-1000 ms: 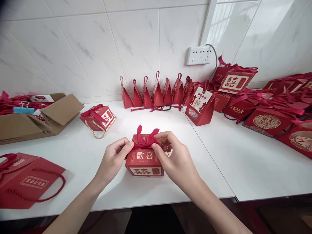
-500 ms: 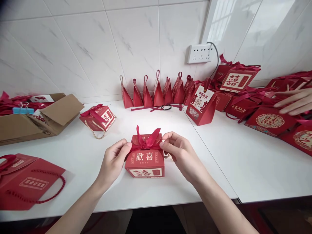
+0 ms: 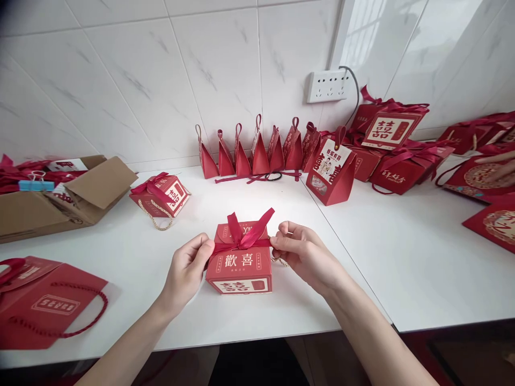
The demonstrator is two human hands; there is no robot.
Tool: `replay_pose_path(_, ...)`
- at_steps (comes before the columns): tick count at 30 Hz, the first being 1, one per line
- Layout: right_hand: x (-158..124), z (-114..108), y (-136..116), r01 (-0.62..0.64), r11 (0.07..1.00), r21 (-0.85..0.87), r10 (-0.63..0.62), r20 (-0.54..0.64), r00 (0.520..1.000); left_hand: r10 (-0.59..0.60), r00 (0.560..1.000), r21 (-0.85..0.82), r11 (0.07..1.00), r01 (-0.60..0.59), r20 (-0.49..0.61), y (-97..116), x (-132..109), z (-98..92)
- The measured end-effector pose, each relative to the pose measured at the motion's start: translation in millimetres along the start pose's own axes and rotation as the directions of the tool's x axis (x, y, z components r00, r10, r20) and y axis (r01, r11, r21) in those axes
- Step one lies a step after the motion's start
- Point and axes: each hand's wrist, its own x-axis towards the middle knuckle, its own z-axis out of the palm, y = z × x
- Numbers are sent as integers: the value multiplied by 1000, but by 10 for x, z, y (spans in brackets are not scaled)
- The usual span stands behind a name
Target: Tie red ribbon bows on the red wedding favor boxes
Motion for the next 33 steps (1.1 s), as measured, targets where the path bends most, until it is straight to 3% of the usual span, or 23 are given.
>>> replay_pose_path(4, 20, -21, 25, -33, 998, 52, 33, 9, 999, -19, 1000, -20, 1000, 19, 9, -13, 45, -30)
replay_pose_path(8, 41, -110, 107, 29, 996, -80, -23, 72, 997, -91, 995, -60, 994, 94, 45, 10, 42, -121)
replay_pose_path(11, 107, -201, 178, 102, 969, -226, -122, -79, 989, -45, 999, -7, 999, 45, 15, 53, -23, -159)
replay_pose_path(13, 151, -219, 210, 159, 935, -317, -214, -146, 966, -68, 996, 67, 996, 64, 62, 85, -48, -165)
replay_pose_path(16, 95, -153, 208, 211, 905, -370, -239, -32, 970, -132, 976, 102, 988, 115, 172, 99, 0, -217)
replay_pose_path(17, 28, -116, 192, 211, 897, -389, -234, -14, 972, -128, 983, 105, 988, 115, 133, 89, 32, -256)
replay_pose_path(19, -158, -44, 140, 172, 860, -480, -219, -43, 975, -87, 993, 130, 987, 97, -79, 57, 89, -361)
replay_pose_path(21, -347, 3, 75, 110, 796, -596, -210, -100, 973, -36, 961, 149, 986, 80, -274, 34, 105, -467)
replay_pose_path(22, -413, 12, 43, 89, 763, -641, -219, -126, 968, -25, 952, 145, 987, 72, -305, 35, 95, -505)
replay_pose_path(25, -418, 0, -19, 105, 675, -731, -362, -204, 910, -17, 973, 140, 989, 51, -232, 95, 23, -512)
replay_pose_path(28, -216, -13, -4, 216, 592, -776, -478, -121, 870, 12, 985, 229, 973, 28, -173, 202, -29, -386)
replay_pose_path(33, -131, 114, 56, 320, 533, -783, -360, 132, 924, 163, 983, 417, 902, -111, -90, 297, -35, -197)
